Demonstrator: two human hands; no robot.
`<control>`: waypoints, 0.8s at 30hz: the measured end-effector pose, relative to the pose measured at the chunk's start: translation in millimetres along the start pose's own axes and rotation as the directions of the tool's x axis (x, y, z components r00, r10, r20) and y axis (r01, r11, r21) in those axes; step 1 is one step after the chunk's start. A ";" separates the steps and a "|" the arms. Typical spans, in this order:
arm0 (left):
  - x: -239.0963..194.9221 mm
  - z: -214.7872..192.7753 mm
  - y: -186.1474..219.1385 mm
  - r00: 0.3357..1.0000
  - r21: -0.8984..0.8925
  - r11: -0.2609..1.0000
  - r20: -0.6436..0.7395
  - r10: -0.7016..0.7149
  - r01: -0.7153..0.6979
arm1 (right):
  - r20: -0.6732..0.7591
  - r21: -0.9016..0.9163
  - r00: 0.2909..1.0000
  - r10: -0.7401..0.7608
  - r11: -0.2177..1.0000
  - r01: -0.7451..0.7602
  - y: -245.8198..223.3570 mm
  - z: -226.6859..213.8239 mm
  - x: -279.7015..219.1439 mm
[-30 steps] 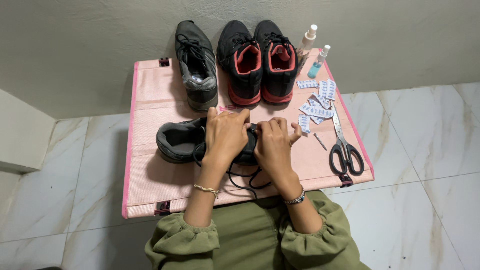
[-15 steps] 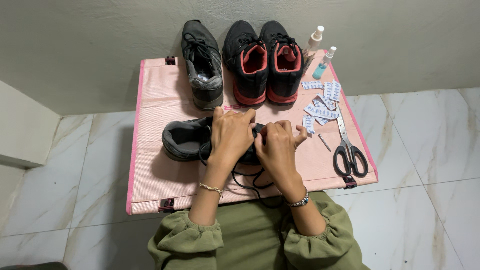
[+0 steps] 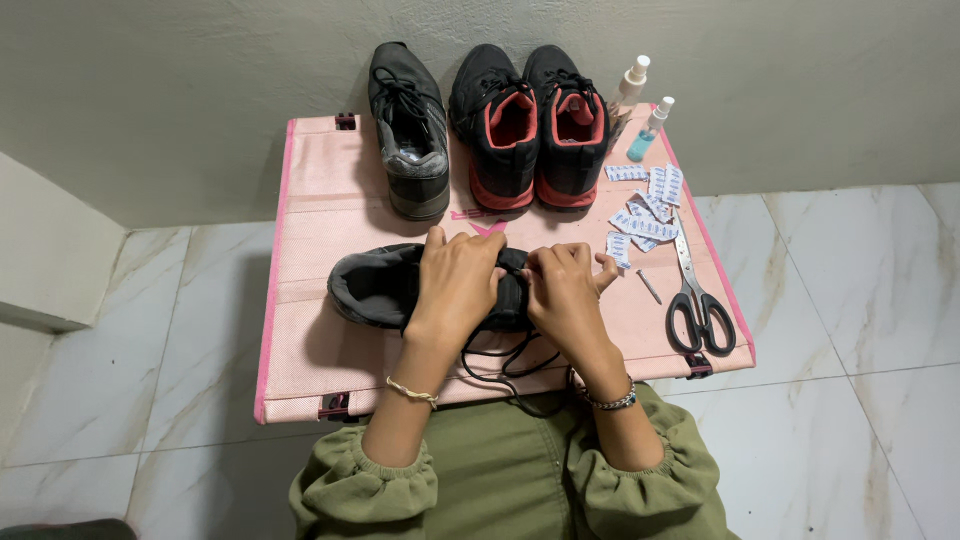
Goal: The person laces a black sneaker by threading the laces through the eyelets and adjusting them. They work on one shoe at a time on a pink mat.
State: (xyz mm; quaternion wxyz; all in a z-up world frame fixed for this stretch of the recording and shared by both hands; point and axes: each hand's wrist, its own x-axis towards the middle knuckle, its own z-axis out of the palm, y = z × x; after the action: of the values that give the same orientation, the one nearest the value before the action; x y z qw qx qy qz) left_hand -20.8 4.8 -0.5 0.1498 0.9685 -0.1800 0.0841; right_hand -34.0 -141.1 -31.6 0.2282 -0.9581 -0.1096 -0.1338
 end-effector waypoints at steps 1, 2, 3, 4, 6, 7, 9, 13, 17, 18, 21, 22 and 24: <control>-1.1 2.1 -3.5 1.000 -0.002 1.000 -0.001 -0.001 0.001 | 0.001 -0.002 1.000 -0.002 1.000 0.002 -0.3 -1.8 0.0; -2.3 4.2 -7.0 0.999 0.091 0.996 -0.041 -0.004 0.007 | 0.027 -0.004 1.000 -0.003 1.000 0.003 -0.6 -3.6 0.0; -4.0 5.8 -11.3 0.997 0.187 0.982 -0.079 -0.003 0.018 | 0.053 -0.003 0.999 -0.005 1.000 0.005 -1.8 -4.8 -0.1; -5.9 7.1 -16.5 0.997 0.188 0.982 -0.079 -0.005 0.020 | 0.055 -0.002 0.998 -0.007 1.000 0.007 -2.2 -4.5 -2.2; -8.7 7.1 -28.6 0.995 0.244 0.970 -0.093 0.030 -0.006 | 0.050 -0.070 0.998 0.045 0.997 -0.042 -4.9 -3.5 -4.6; -9.0 4.8 -30.7 0.995 0.248 0.969 -0.095 0.028 -0.004 | 0.048 -0.067 0.998 0.042 0.997 -0.039 -6.0 -6.3 -5.0; -9.4 1.2 -33.0 0.984 0.179 0.980 -0.139 0.116 -0.090 | 0.080 -0.020 0.985 0.154 0.988 -0.152 -6.7 -13.2 -7.4; -16.6 -24.5 -20.4 0.986 0.021 0.998 -0.158 0.060 -0.057 | 0.154 0.264 0.969 0.193 0.937 -0.228 0.8 -25.1 -5.6; -24.3 -38.7 -11.9 0.990 -0.180 0.973 0.047 -0.135 0.141 | 0.247 0.275 0.931 0.267 0.902 -0.332 -3.8 -42.4 -7.9; -26.7 -42.3 -10.5 0.974 -0.233 0.949 0.124 -0.188 0.213 | 0.256 0.254 0.923 0.289 0.901 -0.352 -5.9 -48.1 -8.9; -35.1 -56.4 -3.6 0.939 -0.314 0.897 0.250 -0.237 0.310 | 0.261 0.160 0.910 0.323 0.915 -0.371 -16.5 -69.2 -18.6; -36.9 -58.3 -2.9 0.939 -0.313 0.898 0.250 -0.238 0.311 | 0.261 0.162 0.910 0.323 0.914 -0.371 -16.2 -66.2 -19.7; -38.3 -62.2 -1.2 0.906 -0.306 0.875 0.322 -0.275 0.375 | 0.244 0.163 0.907 0.345 0.907 -0.389 -15.1 -61.1 -20.5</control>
State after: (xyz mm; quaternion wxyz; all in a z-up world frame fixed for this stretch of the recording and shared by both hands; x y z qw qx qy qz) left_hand -62.4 38.2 49.4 0.3112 0.9430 -0.0441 -0.1089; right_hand -70.0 -159.5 20.8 0.3354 -0.9410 0.0367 0.0254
